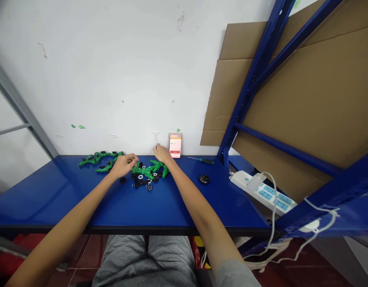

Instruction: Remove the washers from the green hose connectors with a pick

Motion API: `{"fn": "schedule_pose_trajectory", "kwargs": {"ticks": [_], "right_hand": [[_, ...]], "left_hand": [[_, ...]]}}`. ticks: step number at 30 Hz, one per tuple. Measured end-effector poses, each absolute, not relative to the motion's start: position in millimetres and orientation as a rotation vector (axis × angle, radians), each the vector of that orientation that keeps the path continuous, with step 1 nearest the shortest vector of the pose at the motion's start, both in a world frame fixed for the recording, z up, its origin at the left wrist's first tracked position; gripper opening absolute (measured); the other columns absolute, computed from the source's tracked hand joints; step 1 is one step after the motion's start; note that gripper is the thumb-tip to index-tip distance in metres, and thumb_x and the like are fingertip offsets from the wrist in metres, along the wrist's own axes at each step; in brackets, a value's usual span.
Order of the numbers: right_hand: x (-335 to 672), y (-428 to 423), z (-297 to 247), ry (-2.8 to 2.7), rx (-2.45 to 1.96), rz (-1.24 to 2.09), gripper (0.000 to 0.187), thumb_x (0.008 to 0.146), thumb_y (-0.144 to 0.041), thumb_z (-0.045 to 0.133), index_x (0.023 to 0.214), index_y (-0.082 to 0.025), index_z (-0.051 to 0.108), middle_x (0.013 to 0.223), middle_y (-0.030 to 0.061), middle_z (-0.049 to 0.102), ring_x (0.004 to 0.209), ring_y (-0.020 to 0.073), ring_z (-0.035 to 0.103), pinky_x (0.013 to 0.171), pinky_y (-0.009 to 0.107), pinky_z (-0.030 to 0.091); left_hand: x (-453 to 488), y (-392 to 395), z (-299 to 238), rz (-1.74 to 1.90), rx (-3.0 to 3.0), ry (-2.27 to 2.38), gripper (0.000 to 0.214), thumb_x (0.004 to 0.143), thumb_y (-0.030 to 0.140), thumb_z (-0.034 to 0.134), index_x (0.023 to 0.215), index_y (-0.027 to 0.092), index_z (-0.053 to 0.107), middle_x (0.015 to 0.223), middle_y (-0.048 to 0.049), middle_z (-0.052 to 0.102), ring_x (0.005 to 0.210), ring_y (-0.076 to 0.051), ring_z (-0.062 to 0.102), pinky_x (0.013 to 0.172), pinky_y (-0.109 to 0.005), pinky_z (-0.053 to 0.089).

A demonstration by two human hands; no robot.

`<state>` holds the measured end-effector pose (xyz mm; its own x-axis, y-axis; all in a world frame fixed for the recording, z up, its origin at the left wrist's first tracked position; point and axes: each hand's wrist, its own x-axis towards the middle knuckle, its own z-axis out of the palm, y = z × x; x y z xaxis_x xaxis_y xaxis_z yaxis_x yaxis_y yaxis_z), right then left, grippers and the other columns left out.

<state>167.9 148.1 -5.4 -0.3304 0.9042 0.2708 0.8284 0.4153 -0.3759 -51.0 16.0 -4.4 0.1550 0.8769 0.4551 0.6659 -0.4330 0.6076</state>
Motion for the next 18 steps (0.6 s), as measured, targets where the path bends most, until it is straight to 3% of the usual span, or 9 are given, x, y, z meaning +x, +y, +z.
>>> {"fn": "schedule_pose_trajectory", "kwargs": {"ticks": [18], "right_hand": [[165.1,148.6,0.2,-2.251,-1.469,0.213,0.033,0.111,-0.031,0.032,0.116,-0.017,0.063,0.119,0.0187,0.077,0.110,0.0337,0.072,0.086,0.036,0.049]], "left_hand": [[-50.2,15.2,-4.5,1.142,2.162,1.492,0.021,0.094,0.031,0.052,0.091,0.020,0.070,0.073,-0.0002,0.075,0.058,-0.016,0.065,0.063,-0.027,0.049]]}}
